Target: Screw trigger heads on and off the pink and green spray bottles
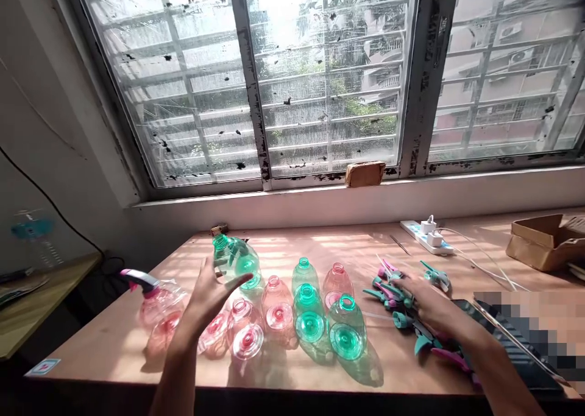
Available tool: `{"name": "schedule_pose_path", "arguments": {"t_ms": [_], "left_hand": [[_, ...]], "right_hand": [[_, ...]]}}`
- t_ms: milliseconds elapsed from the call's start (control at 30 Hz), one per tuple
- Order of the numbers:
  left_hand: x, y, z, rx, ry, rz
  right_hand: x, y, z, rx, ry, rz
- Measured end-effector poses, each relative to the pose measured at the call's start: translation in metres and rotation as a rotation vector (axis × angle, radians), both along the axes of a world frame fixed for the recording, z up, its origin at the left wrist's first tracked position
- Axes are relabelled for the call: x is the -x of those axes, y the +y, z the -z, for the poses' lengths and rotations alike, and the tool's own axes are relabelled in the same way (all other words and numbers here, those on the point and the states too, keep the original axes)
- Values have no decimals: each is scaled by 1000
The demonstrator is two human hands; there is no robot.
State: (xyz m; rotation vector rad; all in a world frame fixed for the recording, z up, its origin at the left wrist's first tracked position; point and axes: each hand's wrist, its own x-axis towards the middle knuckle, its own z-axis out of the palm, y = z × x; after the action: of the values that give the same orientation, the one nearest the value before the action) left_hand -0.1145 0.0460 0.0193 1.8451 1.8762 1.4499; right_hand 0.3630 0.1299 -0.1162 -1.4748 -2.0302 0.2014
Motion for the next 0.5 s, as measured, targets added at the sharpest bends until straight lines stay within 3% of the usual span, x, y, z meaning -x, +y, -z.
{"name": "schedule_pose_path", "arguments": {"t_ms": [67,133,200,267,333,433,500], "left_hand": [[4,9,1,1,14,40],[1,12,3,-17,42,65],[-9,10,6,-66,114,75],[-23,3,10,-131,219,85],[-39,-7,16,-186,308,97],[-60,-24,25,-235,333,38],[-69,-32,28,-279,286,-27]], "right_hand": [[11,-9,-19,-56,13,22],[36,-22,-55,-151,63,-43],[79,-33,-101,-204,147,-182],[133,-41,-145,-170,227,-434],[189,-40,-177,-240,226,-565],[253,-25,-203,-307,174,-633],[277,-13,-209,-300,178,-661]]}}
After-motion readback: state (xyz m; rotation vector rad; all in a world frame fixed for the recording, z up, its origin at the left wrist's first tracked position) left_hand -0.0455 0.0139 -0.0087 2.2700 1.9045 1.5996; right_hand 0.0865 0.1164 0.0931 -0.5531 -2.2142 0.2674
